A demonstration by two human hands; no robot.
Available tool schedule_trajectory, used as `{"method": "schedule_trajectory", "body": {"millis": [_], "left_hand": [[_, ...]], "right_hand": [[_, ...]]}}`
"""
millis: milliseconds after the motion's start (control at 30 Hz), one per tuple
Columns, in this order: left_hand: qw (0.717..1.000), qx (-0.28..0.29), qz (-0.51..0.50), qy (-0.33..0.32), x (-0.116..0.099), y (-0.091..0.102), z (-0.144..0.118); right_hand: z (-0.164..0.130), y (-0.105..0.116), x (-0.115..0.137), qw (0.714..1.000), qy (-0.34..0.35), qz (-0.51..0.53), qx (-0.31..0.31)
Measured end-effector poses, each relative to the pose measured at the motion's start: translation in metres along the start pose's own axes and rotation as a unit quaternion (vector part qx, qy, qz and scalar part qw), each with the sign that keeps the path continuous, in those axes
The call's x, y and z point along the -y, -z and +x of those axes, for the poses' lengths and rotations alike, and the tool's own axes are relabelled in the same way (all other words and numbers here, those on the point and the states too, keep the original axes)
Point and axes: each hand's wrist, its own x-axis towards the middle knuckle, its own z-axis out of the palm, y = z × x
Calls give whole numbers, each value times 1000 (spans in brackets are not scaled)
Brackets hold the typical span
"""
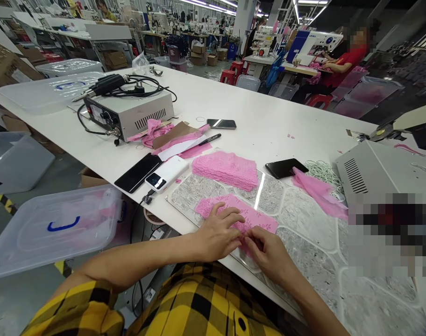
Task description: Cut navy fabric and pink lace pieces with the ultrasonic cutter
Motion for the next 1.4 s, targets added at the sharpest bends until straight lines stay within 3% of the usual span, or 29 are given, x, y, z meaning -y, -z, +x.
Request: {"method": "schedule_trajectory", "body": {"millis": [167,300,433,600,700,800,867,967,1133,1267,1400], "left_hand": [[999,-28,-15,35,0,-11,1],[996,-21,-56,63,-3,-8,4],[994,-11,-80,74,-8,14,-1],[989,71,-107,68,6,54,-15],[985,54,-75,147,29,64,-13],[968,73,-14,239,51,59,2],[958,87,13,272,61,52,14],[955,87,21,283,66,43,25],[956,99,-10,274,62,37,23],[957,93,-54,269,64,40,19],[948,71,-122,284,80,50,26]], "right_hand": [[1,2,-1,1000,-5,18,11],[2,1,-3,1000,-3,25,9],[1,1,-2,1000,3,26,3],[-5,13,7,995,55,71,46],[-8,27,0,995,59,70,-30],[-5,40,-22,989,1,-8,-149],[1,46,-36,980,-49,-67,-184],[8,46,-46,975,-89,-112,-168],[10,38,-40,983,-68,-114,-125],[13,40,-37,990,-58,-44,-119],[30,53,-29,983,-59,125,-121]]}}
